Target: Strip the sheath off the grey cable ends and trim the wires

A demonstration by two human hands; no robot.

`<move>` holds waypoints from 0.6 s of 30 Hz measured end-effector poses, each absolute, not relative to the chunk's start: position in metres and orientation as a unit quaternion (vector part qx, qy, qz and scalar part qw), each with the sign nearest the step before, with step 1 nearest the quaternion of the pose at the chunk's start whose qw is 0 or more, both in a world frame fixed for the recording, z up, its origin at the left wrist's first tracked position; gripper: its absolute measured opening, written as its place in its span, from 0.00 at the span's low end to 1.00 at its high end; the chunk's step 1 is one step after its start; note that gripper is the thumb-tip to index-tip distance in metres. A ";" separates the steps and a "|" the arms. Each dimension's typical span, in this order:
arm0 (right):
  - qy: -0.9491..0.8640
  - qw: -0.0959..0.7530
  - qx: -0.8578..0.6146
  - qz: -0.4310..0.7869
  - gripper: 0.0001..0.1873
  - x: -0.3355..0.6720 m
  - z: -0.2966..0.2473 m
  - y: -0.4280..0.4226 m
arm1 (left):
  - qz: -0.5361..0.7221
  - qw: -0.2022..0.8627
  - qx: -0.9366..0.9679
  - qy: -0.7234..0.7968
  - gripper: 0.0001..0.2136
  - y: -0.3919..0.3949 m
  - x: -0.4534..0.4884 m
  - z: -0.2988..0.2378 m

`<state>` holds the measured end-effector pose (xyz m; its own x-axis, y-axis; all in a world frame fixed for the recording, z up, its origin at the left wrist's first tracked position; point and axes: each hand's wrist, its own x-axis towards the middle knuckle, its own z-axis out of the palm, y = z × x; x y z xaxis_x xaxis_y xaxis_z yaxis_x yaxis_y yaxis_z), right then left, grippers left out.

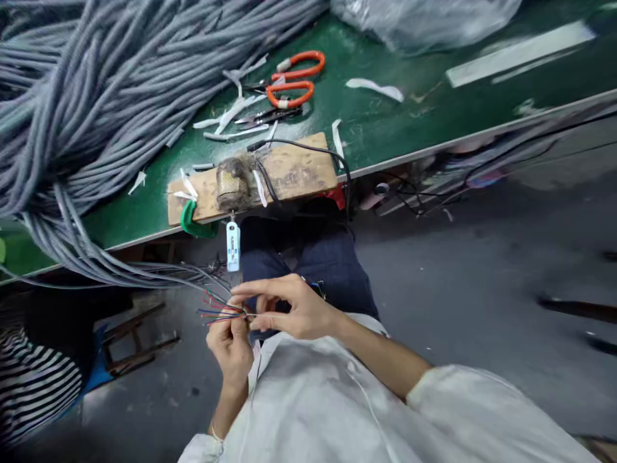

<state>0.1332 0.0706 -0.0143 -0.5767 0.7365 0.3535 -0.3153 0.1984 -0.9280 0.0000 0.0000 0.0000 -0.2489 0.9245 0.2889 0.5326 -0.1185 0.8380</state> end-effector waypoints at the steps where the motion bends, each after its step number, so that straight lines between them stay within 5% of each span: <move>1: -0.654 0.434 -0.158 0.599 0.20 0.133 -0.012 0.072 | 0.474 0.221 0.574 0.629 0.17 0.001 -0.001 0.001; 6: -0.657 0.488 -0.173 0.549 0.07 0.130 -0.009 0.078 | 0.461 0.327 0.569 0.597 0.20 0.004 -0.007 0.004; 9: -0.637 0.527 -0.201 0.525 0.04 0.127 -0.011 0.077 | 0.464 0.347 0.561 0.592 0.12 0.005 -0.011 0.004; 18: -0.648 0.548 -0.297 0.437 0.01 0.129 0.005 0.069 | 0.477 0.087 0.669 0.563 0.16 0.006 0.001 0.013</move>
